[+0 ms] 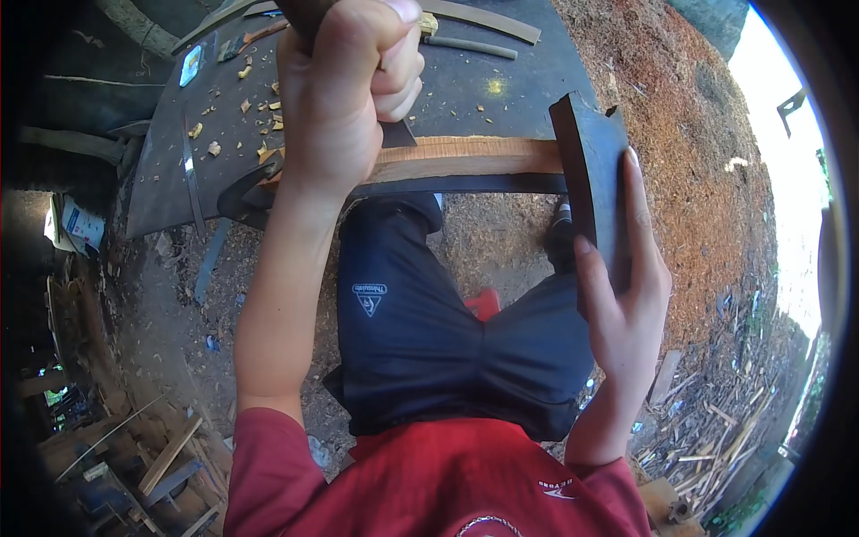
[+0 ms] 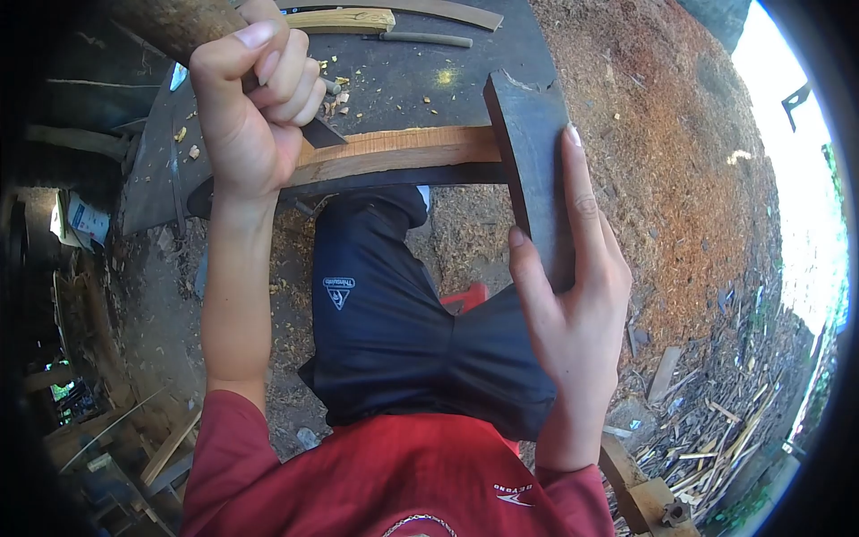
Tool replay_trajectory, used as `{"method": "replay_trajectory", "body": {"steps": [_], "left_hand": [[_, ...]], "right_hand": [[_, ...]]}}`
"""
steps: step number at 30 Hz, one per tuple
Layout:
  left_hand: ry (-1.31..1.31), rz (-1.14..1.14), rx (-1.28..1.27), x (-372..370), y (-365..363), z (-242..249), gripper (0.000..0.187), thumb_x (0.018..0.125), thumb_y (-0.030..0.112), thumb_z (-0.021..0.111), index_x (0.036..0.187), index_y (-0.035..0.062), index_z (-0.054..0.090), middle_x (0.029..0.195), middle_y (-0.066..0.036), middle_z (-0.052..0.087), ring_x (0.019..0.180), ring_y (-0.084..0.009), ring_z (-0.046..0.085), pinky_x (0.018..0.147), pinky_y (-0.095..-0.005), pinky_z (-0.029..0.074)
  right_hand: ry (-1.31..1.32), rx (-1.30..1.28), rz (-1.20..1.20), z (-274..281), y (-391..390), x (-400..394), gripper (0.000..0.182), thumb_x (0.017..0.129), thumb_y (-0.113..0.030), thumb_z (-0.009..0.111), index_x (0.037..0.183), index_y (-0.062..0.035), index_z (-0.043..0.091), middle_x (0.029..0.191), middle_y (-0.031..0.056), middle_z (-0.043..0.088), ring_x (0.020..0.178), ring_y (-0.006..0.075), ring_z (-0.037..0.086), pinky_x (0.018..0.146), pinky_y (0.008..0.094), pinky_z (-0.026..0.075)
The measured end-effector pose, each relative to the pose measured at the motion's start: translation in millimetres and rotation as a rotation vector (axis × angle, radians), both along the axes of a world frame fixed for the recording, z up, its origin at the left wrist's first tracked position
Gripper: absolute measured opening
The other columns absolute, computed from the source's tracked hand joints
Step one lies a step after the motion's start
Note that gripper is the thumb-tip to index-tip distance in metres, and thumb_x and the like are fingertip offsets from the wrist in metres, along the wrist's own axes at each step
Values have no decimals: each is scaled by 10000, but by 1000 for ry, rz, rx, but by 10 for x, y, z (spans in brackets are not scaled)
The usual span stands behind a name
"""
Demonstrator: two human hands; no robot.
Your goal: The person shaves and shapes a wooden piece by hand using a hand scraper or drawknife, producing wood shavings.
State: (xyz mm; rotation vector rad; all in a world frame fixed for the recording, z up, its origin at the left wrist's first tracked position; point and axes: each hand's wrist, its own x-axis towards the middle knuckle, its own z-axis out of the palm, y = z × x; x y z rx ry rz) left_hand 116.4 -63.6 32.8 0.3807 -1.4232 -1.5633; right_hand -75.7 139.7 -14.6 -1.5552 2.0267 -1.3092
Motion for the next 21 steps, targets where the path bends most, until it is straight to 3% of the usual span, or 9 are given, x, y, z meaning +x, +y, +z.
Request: {"method": "replay_trajectory", "body": {"steps": [5, 10, 21], "left_hand": [[-8, -19, 0, 25, -10, 35, 317, 1000, 263, 502, 735, 138, 379, 567, 70, 252, 484, -54, 151, 465, -269, 159], [-48, -26, -17, 89, -9, 78, 323, 994, 259, 501, 726, 137, 369, 565, 68, 249, 485, -62, 150, 469, -272, 163], [29, -49, -23, 108, -39, 40, 306, 967, 277, 491, 722, 137, 373, 566, 67, 242, 486, -69, 146, 474, -283, 150]], "right_hand": [[39, -74, 13, -65, -30, -10, 785, 880, -32, 667, 1625, -105, 430, 1331, 260, 684, 1131, 303, 730, 981, 403, 544], [-50, 75, 3, 12, 17, -22, 774, 900, -144, 638, 1631, -53, 400, 1553, 224, 544, 1375, 288, 585, 1141, 399, 430], [-69, 44, 12, -24, -2, -11, 775, 907, -148, 638, 1637, -59, 392, 1488, 219, 597, 1262, 256, 641, 1086, 385, 471]]}}
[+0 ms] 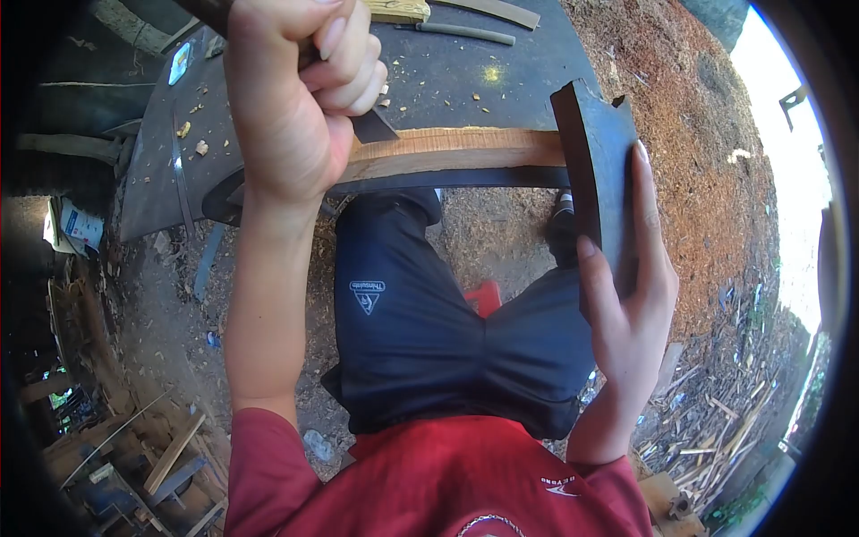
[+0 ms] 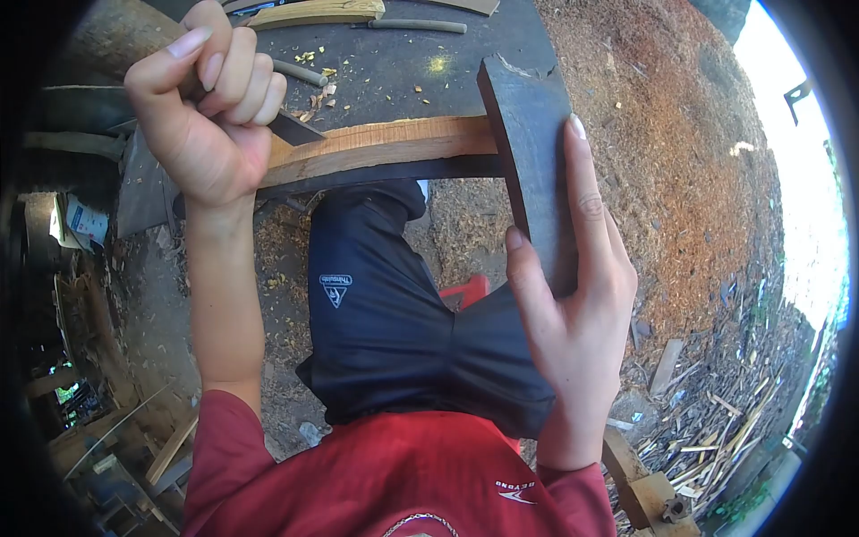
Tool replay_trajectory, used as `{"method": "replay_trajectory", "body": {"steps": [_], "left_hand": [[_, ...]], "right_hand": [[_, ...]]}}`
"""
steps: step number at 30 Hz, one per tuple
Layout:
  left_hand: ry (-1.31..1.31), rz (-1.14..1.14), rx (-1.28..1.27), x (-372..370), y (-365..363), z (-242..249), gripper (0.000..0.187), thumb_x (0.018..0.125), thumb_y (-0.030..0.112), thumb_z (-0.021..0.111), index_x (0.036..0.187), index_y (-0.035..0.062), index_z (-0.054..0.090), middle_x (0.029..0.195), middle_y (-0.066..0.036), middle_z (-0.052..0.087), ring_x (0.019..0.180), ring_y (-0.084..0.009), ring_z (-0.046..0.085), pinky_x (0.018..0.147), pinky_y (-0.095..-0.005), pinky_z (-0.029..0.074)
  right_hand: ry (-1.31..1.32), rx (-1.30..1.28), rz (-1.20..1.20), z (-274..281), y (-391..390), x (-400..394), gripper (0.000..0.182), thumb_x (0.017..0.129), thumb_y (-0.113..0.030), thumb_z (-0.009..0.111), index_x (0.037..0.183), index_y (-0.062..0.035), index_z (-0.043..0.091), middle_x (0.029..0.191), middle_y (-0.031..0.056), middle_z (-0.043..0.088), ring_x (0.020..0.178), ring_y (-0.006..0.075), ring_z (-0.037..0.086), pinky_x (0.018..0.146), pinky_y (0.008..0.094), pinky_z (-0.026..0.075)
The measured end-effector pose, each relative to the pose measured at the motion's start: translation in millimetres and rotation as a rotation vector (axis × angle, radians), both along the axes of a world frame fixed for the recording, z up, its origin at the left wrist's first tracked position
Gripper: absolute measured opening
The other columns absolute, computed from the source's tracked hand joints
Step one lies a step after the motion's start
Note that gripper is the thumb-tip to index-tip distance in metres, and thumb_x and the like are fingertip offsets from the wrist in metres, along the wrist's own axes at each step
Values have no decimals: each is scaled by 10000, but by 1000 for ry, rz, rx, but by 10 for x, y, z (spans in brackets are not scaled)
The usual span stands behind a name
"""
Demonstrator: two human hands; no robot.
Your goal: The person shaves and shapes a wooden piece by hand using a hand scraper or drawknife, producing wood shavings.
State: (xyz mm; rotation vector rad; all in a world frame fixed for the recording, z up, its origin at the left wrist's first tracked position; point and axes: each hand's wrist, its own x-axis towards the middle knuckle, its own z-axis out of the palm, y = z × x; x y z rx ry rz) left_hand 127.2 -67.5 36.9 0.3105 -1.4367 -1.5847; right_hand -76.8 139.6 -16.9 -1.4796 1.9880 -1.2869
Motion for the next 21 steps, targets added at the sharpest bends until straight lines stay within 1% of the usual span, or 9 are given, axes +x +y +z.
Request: {"method": "replay_trajectory", "body": {"steps": [3, 6, 9, 12, 14, 17, 21], "left_hand": [[7, -12, -8, 10, -24, -17, 305, 968, 283, 489, 725, 137, 376, 563, 67, 243, 482, -70, 148, 471, -281, 149], [65, -18, 25, 43, -35, -51, 304, 967, 287, 490, 727, 139, 379, 562, 68, 245, 483, -70, 149, 470, -283, 149], [62, -18, -7, 51, -18, -59, 302, 963, 291, 494, 728, 140, 381, 564, 68, 246, 484, -72, 141, 470, -286, 149], [103, 50, 52, -2, 24, -69, 319, 983, 292, 471, 717, 153, 363, 555, 75, 225, 483, -66, 123, 477, -295, 139], [160, 27, 76, -17, 21, -86, 307, 990, 287, 476, 730, 145, 397, 540, 65, 267, 451, -69, 151, 429, -286, 163], [165, 1, 4, -6, -23, -120, 312, 997, 281, 484, 726, 148, 410, 528, 64, 287, 431, -65, 158, 396, -280, 165], [167, 46, 42, -24, 24, -96, 328, 1000, 292, 494, 716, 153, 405, 527, 69, 282, 430, -62, 155, 393, -281, 163]], "right_hand": [[14, 13, -9, -4, 11, 2, 774, 913, -153, 634, 1643, -71, 386, 1478, 220, 604, 1245, 248, 645, 1075, 377, 475], [36, -13, -2, -24, 1, 6, 774, 919, -158, 627, 1649, -84, 380, 1472, 215, 609, 1233, 240, 647, 1065, 371, 479], [37, -36, -29, -21, -16, 44, 790, 891, -51, 677, 1635, -104, 413, 1294, 247, 700, 1083, 292, 733, 953, 398, 548], [63, -93, -11, -63, -35, 36, 785, 901, -52, 671, 1638, -117, 410, 1299, 241, 701, 1098, 292, 732, 961, 410, 549], [75, -75, -18, -54, -28, 35, 783, 902, -54, 669, 1639, -118, 410, 1306, 240, 699, 1110, 292, 731, 970, 413, 549], [118, -83, -18, -56, -34, 21, 781, 905, -60, 667, 1640, -119, 407, 1322, 238, 695, 1120, 288, 731, 982, 414, 548], [106, -78, -23, -45, -48, 59, 778, 906, -62, 655, 1641, -113, 403, 1367, 227, 679, 1123, 275, 732, 990, 412, 547]]}}
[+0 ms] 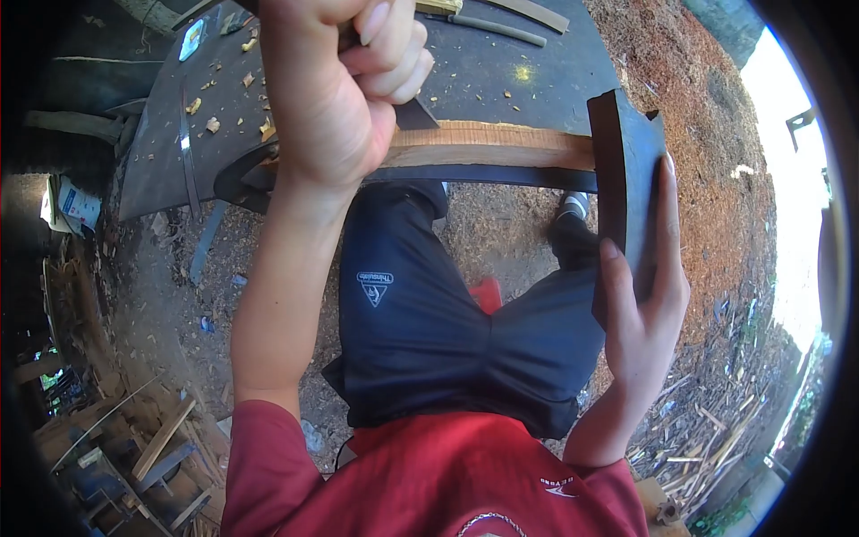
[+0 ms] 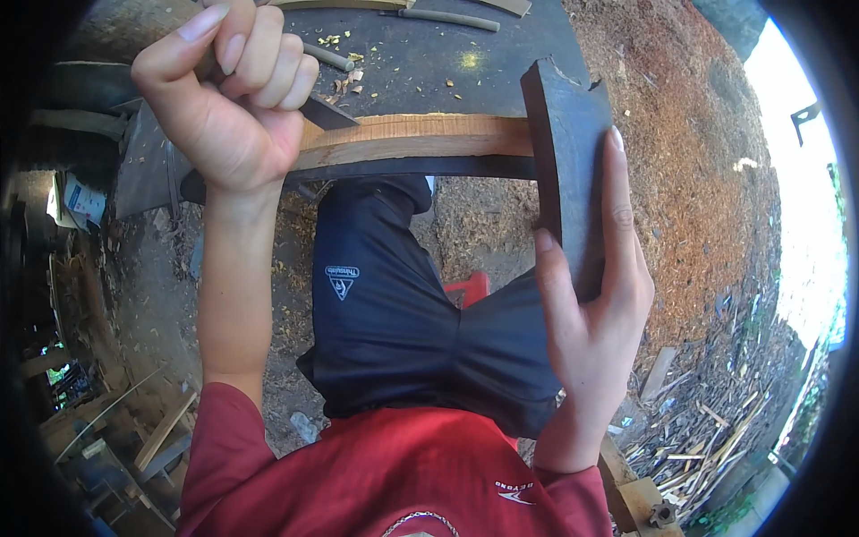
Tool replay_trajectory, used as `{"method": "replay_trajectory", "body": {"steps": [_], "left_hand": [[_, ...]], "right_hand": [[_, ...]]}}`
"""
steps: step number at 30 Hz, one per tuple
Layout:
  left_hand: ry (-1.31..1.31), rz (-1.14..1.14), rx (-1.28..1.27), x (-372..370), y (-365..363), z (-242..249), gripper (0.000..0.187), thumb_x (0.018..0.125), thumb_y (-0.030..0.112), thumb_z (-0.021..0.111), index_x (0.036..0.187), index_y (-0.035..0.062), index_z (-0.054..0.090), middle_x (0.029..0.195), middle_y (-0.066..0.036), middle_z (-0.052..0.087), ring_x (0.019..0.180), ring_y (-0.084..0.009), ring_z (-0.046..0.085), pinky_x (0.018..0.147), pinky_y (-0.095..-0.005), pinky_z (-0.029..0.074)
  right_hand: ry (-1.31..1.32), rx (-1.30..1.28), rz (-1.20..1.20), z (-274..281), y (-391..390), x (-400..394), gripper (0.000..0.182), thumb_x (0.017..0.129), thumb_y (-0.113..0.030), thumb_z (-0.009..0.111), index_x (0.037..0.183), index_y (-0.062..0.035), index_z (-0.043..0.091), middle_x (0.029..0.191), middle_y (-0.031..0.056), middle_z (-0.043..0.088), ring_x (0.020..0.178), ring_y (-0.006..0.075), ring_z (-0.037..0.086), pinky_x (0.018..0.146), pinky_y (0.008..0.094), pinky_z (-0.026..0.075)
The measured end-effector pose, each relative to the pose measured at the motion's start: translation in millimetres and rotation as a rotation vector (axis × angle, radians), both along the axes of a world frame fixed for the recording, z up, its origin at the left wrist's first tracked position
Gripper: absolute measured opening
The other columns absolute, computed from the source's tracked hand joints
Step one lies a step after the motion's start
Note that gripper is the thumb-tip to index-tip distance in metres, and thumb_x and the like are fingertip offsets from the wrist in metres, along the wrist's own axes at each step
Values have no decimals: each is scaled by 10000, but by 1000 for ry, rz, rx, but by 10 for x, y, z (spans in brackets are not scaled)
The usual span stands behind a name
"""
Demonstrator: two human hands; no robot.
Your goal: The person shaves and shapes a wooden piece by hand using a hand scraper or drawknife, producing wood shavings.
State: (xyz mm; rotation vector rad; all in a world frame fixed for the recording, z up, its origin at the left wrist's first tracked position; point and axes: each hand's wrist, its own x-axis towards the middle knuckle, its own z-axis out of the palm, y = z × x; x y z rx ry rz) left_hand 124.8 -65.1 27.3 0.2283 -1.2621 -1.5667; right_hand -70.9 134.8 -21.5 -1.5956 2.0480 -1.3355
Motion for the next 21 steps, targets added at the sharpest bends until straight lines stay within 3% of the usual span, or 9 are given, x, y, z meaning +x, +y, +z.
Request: {"method": "replay_trajectory", "body": {"steps": [5, 8, 10, 13, 15, 21], "left_hand": [[43, -13, 28, 24, -30, -18, 339, 997, 310, 499, 712, 154, 401, 526, 69, 274, 428, -64, 152, 390, -287, 158], [451, -271, 217, 3, -180, -184, 347, 995, 326, 497, 709, 156, 398, 524, 67, 268, 428, -66, 150, 387, -290, 157], [451, -275, 168, 26, -212, -199, 352, 994, 335, 495, 708, 156, 395, 525, 66, 266, 428, -66, 149, 386, -290, 158], [75, -13, -30, 94, -108, -61, 356, 994, 341, 494, 708, 157, 390, 527, 65, 267, 428, -67, 149, 387, -289, 160], [84, -4, 35, 53, -64, -41, 354, 996, 334, 495, 708, 159, 385, 528, 63, 269, 427, -68, 151, 389, -288, 160], [50, -4, 49, 20, -32, -46, 330, 1008, 296, 487, 728, 163, 377, 537, 67, 265, 427, -66, 153, 394, -285, 162]], "right_hand": [[-16, 7, -9, 6, -3, 22, 778, 902, -62, 639, 1641, -109, 403, 1419, 210, 658, 1123, 255, 731, 1000, 409, 544], [-71, 84, -36, 52, 10, 52, 773, 917, -167, 628, 1647, -94, 385, 1527, 193, 571, 1300, 263, 617, 1115, 403, 444], [-102, 115, -51, 60, 13, 59, 776, 926, -222, 626, 1650, -94, 378, 1568, 189, 538, 1383, 272, 566, 1169, 404, 397], [-89, 83, -46, 22, 13, 44, 776, 916, -170, 631, 1648, -102, 385, 1544, 188, 565, 1312, 269, 618, 1121, 403, 444], [-53, 46, -29, 9, 4, 33, 789, 892, -51, 634, 1642, -91, 392, 1534, 170, 583, 1190, 247, 700, 1032, 390, 524], [-9, 13, -6, -14, 1, 25, 812, 882, -47, 645, 1648, -95, 379, 1532, 179, 583, 1191, 263, 706, 1030, 394, 526]]}}
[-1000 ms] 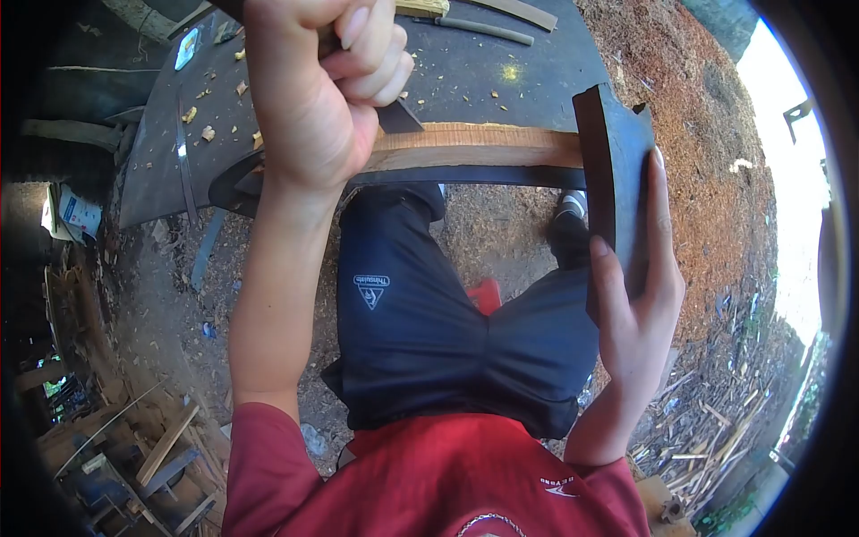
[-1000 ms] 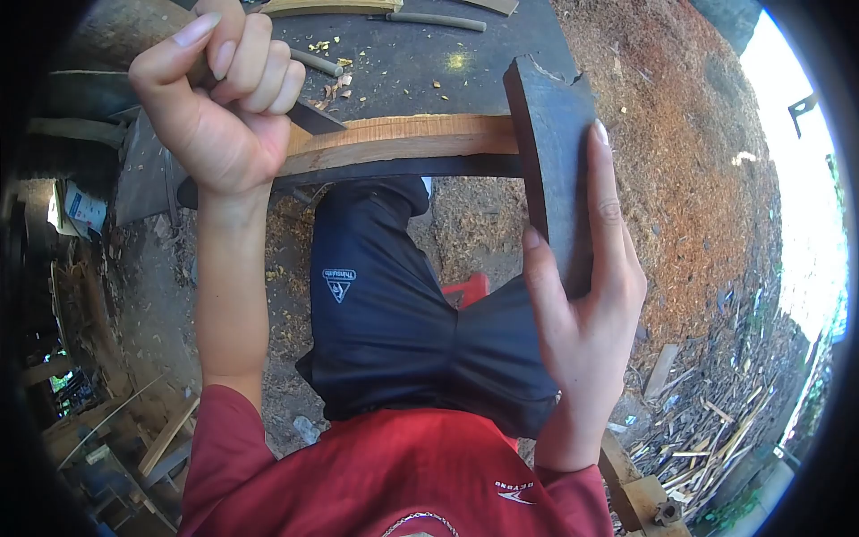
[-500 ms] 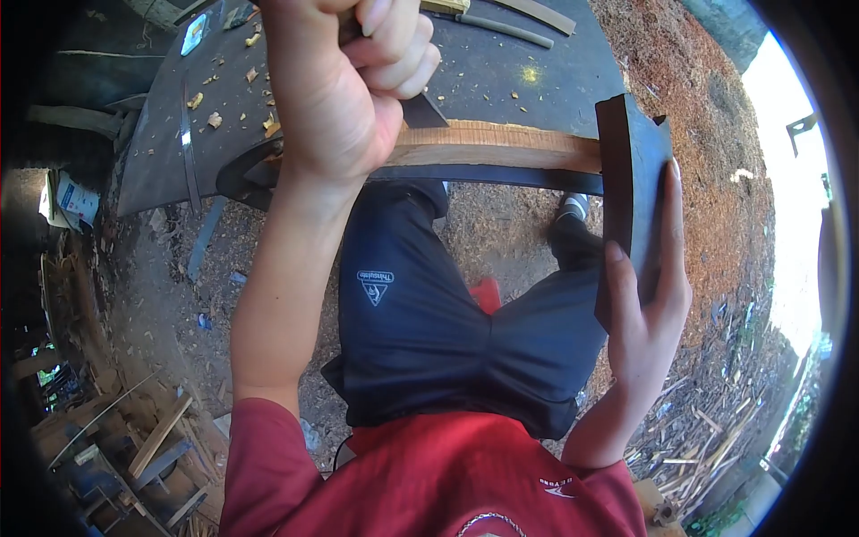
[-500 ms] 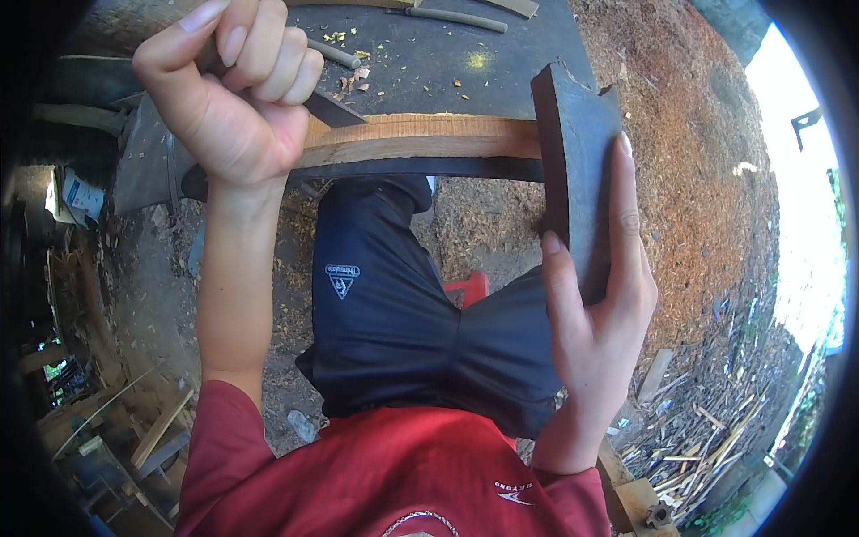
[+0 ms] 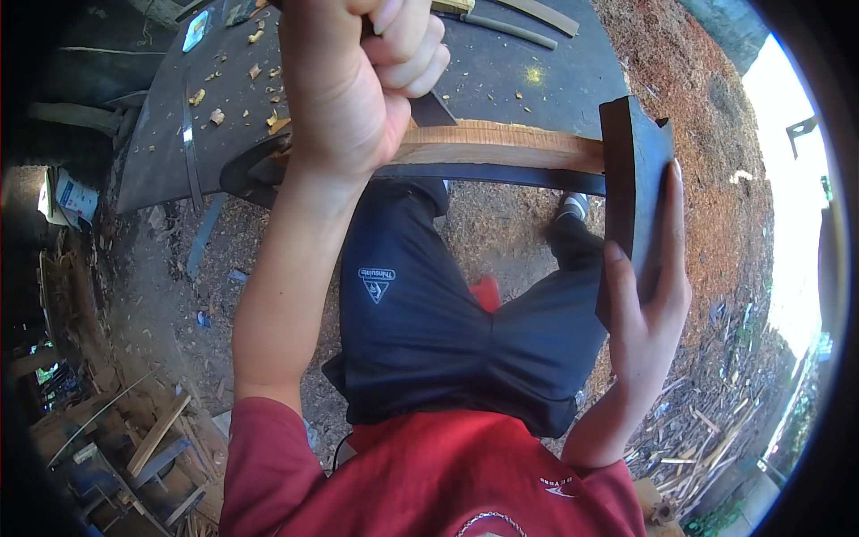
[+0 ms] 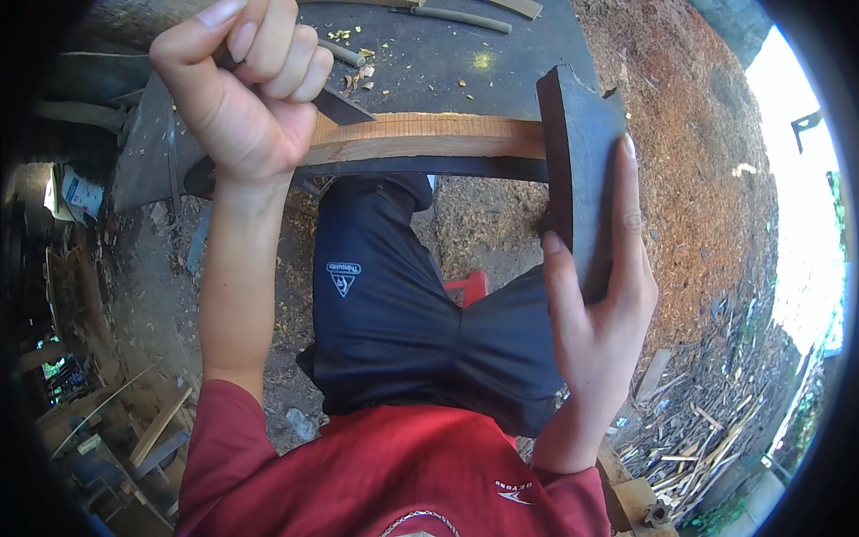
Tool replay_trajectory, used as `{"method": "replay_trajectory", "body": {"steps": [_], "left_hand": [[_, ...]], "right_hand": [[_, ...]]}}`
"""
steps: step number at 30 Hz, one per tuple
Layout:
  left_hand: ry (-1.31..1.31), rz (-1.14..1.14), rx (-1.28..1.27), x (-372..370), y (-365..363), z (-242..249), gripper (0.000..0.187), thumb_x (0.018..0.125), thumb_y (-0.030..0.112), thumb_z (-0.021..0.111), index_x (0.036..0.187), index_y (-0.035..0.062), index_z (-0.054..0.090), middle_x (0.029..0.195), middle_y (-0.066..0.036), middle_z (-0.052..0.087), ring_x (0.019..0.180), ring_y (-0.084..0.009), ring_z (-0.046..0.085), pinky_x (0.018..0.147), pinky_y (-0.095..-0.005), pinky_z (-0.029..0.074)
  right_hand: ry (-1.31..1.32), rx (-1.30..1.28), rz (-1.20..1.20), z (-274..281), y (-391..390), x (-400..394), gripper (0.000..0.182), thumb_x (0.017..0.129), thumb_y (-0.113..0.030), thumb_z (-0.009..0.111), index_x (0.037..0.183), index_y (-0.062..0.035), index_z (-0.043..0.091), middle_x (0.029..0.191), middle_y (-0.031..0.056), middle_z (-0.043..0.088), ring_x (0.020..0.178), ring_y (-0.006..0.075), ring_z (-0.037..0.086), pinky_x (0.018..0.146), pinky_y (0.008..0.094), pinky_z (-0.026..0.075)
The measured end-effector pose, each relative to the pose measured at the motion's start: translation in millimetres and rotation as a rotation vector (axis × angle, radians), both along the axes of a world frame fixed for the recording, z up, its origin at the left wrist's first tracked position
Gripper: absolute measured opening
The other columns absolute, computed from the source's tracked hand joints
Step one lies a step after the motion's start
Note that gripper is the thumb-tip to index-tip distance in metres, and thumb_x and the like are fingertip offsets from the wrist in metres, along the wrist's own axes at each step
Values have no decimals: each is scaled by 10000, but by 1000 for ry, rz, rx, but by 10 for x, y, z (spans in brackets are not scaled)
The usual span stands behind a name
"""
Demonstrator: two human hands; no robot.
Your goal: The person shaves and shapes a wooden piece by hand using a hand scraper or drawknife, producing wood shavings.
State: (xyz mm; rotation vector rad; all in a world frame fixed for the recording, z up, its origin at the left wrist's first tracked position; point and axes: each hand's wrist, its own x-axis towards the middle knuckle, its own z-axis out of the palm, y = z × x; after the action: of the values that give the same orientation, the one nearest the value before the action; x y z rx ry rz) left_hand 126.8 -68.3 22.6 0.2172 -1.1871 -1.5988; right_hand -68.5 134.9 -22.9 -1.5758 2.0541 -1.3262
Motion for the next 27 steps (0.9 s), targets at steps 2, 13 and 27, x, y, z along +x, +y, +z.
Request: {"method": "replay_trajectory", "body": {"steps": [2, 13, 27], "left_hand": [[-2, -34, -19, 20, -43, -44, 313, 1012, 282, 490, 744, 162, 380, 541, 70, 266, 429, -63, 154, 399, -280, 164], [-36, -106, -32, 11, -110, -104, 295, 1003, 259, 562, 782, 158, 394, 565, 87, 283, 434, -46, 181, 420, -259, 184], [62, -125, -9, -80, -216, -204, 262, 1003, 253, 665, 864, 130, 480, 605, 69, 352, 436, -40, 292, 407, -250, 248]], "right_hand": [[25, 127, -33, 96, 20, 29, 839, 882, -59, 655, 1661, -112, 349, 1489, 191, 614, 1181, 279, 715, 1023, 402, 533], [489, 136, 111, 832, -107, -349, 780, 921, -186, 664, 1641, -147, 367, 1197, 216, 718, 797, 201, 728, 674, 323, 590], [861, 202, 296, 1798, -287, 105, 753, 933, -255, 658, 1628, -147, 390, 1211, 213, 716, 826, 211, 734, 700, 324, 598]]}}
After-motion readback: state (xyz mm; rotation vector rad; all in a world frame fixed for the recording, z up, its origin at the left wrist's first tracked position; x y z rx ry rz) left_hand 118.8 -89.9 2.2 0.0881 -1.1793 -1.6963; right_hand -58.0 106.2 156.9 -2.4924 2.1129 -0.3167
